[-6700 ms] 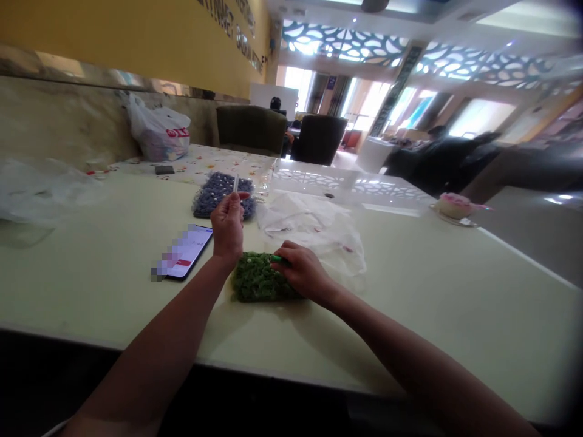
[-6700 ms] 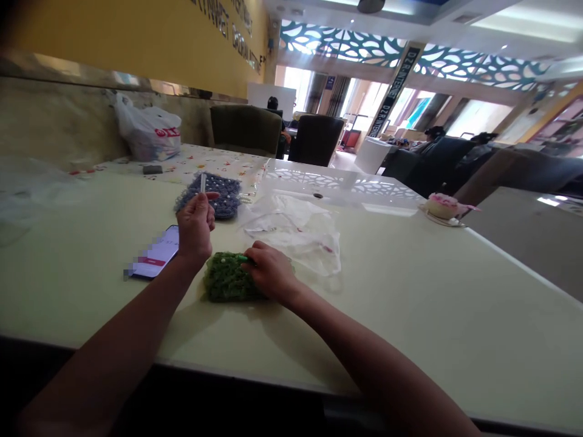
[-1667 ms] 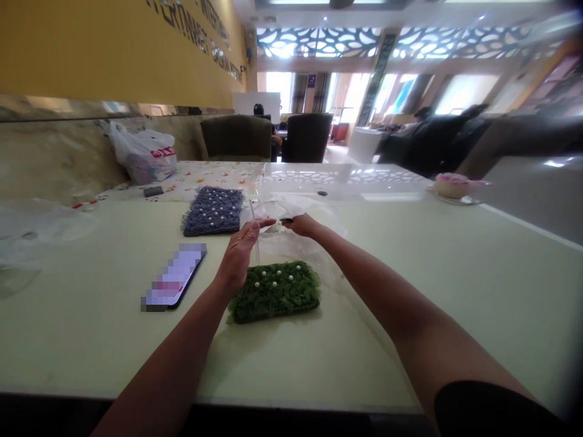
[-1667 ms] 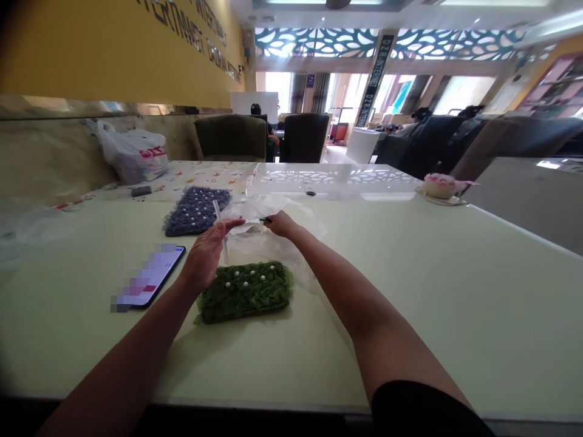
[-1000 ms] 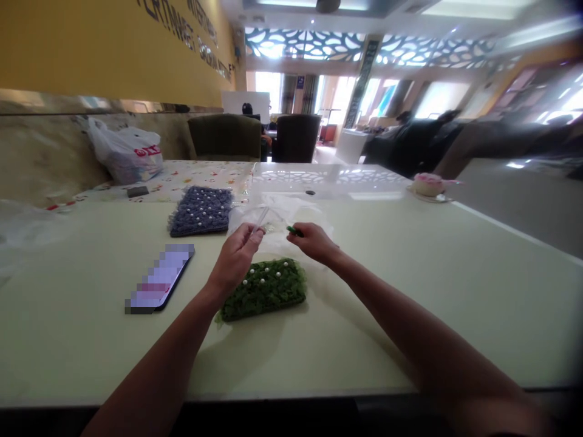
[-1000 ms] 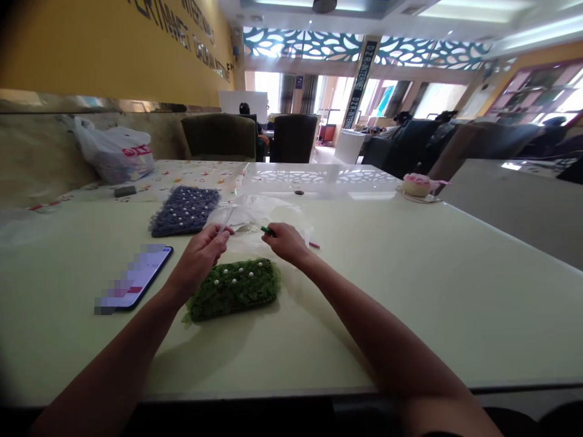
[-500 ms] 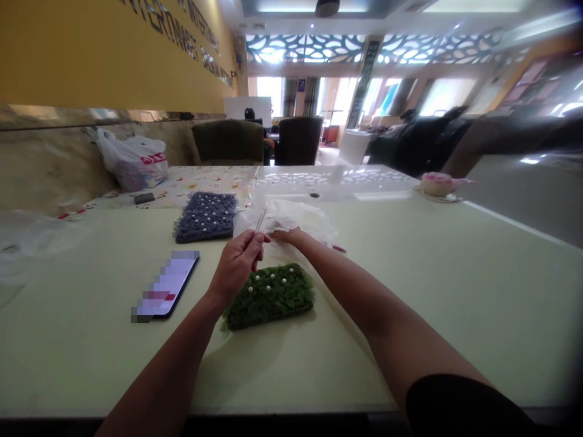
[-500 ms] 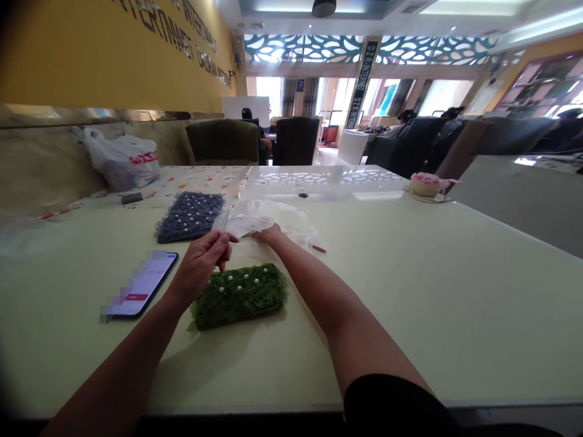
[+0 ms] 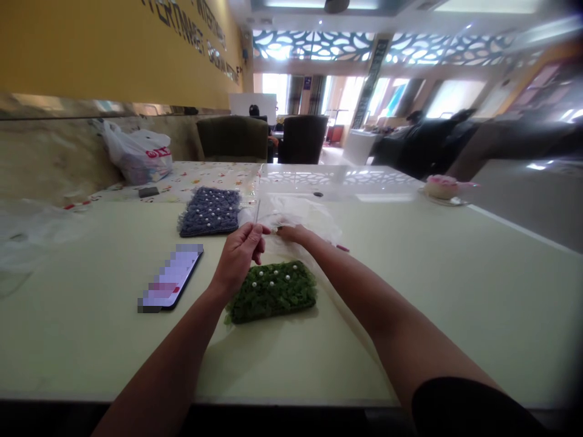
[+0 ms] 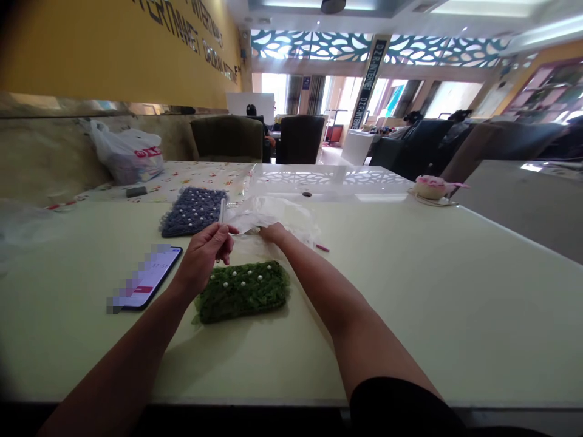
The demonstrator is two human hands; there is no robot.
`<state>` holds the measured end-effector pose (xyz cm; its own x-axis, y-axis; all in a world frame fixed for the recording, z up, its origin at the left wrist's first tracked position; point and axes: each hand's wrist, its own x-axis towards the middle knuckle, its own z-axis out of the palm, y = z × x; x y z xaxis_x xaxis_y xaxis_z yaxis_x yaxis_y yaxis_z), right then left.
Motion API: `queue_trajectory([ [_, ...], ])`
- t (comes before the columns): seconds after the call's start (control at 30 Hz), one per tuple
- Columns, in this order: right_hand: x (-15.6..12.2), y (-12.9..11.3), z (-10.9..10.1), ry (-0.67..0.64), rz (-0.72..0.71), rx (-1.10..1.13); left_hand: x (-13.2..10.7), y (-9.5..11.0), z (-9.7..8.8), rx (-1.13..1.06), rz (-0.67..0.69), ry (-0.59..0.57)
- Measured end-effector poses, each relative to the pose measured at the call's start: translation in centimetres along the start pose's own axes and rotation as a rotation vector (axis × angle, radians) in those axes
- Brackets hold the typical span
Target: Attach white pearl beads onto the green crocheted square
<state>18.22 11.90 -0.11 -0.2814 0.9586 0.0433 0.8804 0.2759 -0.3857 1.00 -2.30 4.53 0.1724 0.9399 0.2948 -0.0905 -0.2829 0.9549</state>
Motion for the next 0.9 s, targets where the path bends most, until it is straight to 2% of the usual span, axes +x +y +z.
queue_trajectory([
  [0.13,-2.4,-0.5,-1.9,0.019,0.054,0.195,0.1,0.1,-0.1,-0.074,-0.033,0.034],
  [0.3,-9.4,-0.7,-4.4,-0.102,0.033,0.485,-0.5,0.4,1.0,-0.329,-0.211,0.042],
  [0.33,-11.0,-1.0,-4.7,-0.141,0.013,0.584,-0.8,0.5,1.5,-0.395,-0.267,0.059],
  [0.4,-13.9,-1.9,-5.0,-0.226,-0.013,0.978,-1.4,0.5,2.6,-0.527,-0.381,0.117],
  [0.47,-16.0,-3.4,-4.8,-0.162,-0.015,1.182,-2.0,0.5,3.7,-0.657,-0.487,0.134],
  [0.5,-16.8,-4.2,-4.5,-0.087,-0.033,1.193,-2.3,0.5,4.2,-0.722,-0.528,0.123],
  [0.57,-17.6,-5.6,-3.5,0.075,-0.116,1.075,-2.8,0.7,4.9,-0.828,-0.574,0.103],
  [0.63,-17.9,-6.6,-2.4,0.212,-0.199,0.9,-3.1,0.9,5.3,-0.888,-0.6,0.139],
  [0.7,-17.9,-7.0,-1.5,0.295,-0.232,0.835,-3.2,1.2,5.4,-0.926,-0.621,0.189],
  [0.8,-17.9,-7.0,-1.2,0.313,-0.172,1.109,-3.2,1.2,5.3,-0.963,-0.629,0.243],
  [0.9,-18.1,-6.8,-1.6,0.244,-0.025,1.487,-3.2,0.9,5.2,-0.949,-0.59,0.277],
])
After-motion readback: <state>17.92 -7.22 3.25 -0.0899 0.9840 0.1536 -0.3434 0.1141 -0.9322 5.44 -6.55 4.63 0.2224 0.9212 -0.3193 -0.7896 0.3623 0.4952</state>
